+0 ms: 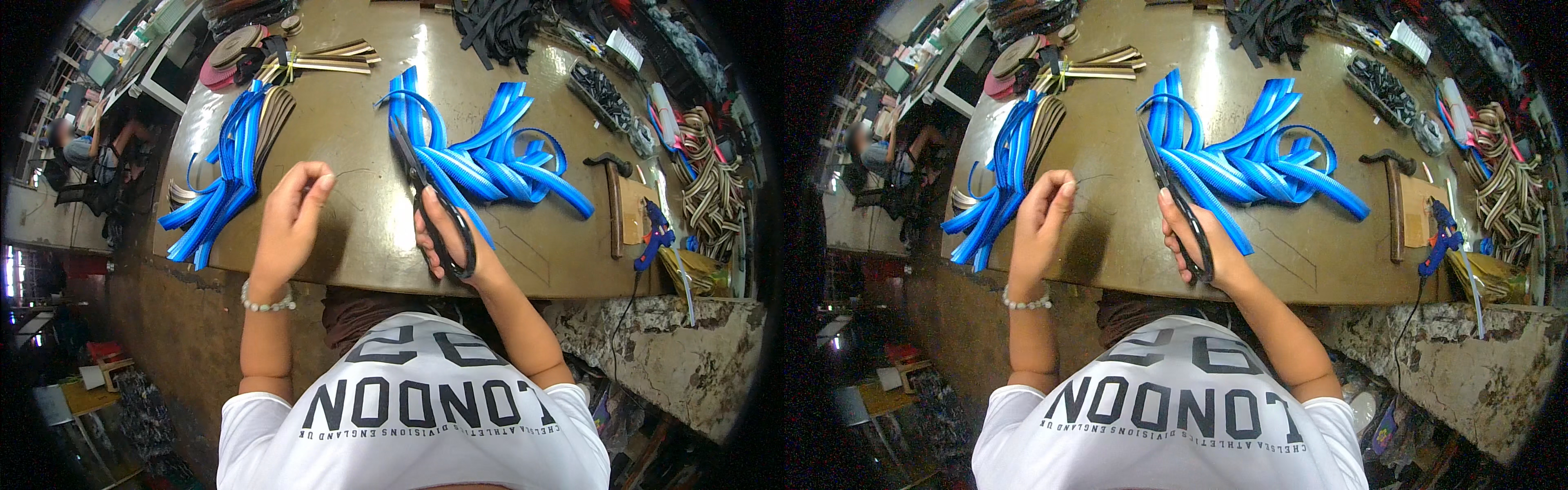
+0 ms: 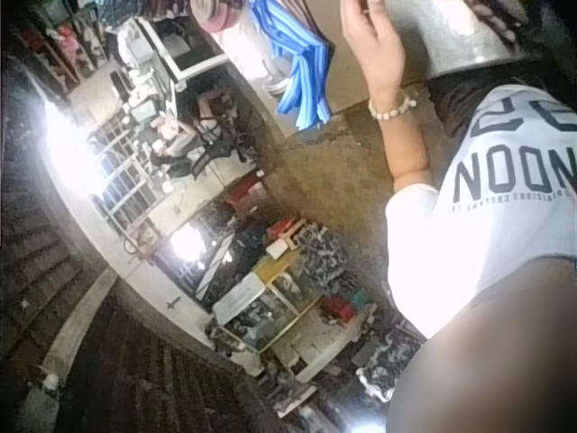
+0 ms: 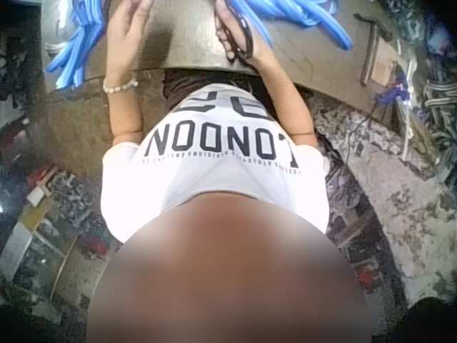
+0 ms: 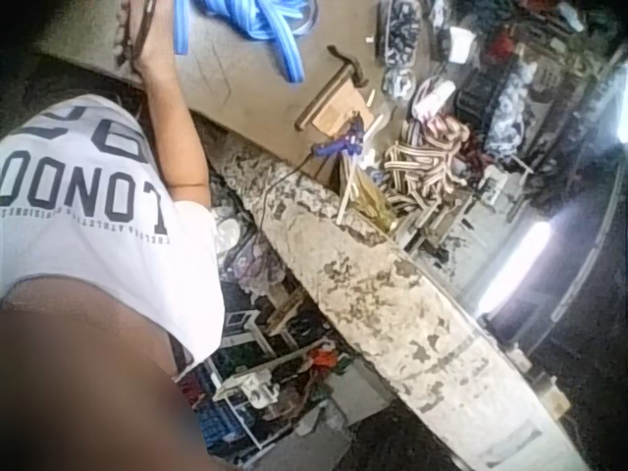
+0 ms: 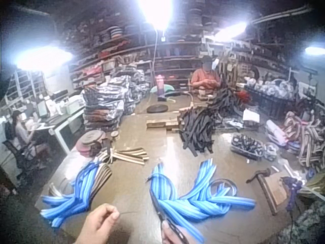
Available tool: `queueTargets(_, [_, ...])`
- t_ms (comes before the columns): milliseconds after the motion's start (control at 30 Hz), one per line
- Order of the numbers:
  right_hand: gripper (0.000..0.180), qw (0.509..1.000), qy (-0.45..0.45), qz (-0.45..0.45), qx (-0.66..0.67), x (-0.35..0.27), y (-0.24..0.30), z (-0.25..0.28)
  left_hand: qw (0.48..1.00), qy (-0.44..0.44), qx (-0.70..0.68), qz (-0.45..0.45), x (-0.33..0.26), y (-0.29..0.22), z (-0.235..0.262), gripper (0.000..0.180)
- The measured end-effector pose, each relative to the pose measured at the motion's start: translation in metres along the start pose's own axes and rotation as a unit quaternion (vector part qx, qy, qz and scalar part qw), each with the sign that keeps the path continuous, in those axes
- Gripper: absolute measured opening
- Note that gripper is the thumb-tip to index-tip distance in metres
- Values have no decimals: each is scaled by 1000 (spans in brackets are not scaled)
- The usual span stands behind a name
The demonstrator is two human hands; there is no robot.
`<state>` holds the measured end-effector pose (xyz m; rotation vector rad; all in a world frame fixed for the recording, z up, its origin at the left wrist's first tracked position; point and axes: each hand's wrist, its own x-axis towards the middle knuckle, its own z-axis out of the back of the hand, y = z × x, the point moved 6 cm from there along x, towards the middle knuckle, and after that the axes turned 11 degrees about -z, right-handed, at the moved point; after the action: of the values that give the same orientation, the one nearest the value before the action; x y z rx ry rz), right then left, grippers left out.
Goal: The person cuts blue ribbons into short pieces using scissors, then uses a hot glue gun to attach the blue pieces to a black strap. They also use a hammer to tap small metal fasteners onto the joined sections.
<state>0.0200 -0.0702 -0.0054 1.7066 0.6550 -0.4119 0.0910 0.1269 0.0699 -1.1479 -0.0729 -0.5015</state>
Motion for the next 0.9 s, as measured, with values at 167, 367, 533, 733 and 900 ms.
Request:
queueTargets(167, [87, 937, 287, 40, 195, -33, -2, -3, 946, 139, 291, 34, -58, 0, 60, 18])
queueTargets(367, [55, 989, -37, 71, -124, -63, 0, 46, 825, 42, 563, -29, -86, -13, 75, 31])
queueTargets(533, [52, 825, -370, 120, -409, -63, 24, 64, 962, 12, 273, 26, 16, 39, -64, 49])
queueTargets(733, [59, 772, -427, -4, -472, -50, 21, 94, 985, 85, 141, 46, 51, 45, -116, 33])
queueTargets(900, [49, 836, -385, 131, -368, -65, 23, 82, 779, 16, -585, 224, 39, 48, -127, 23])
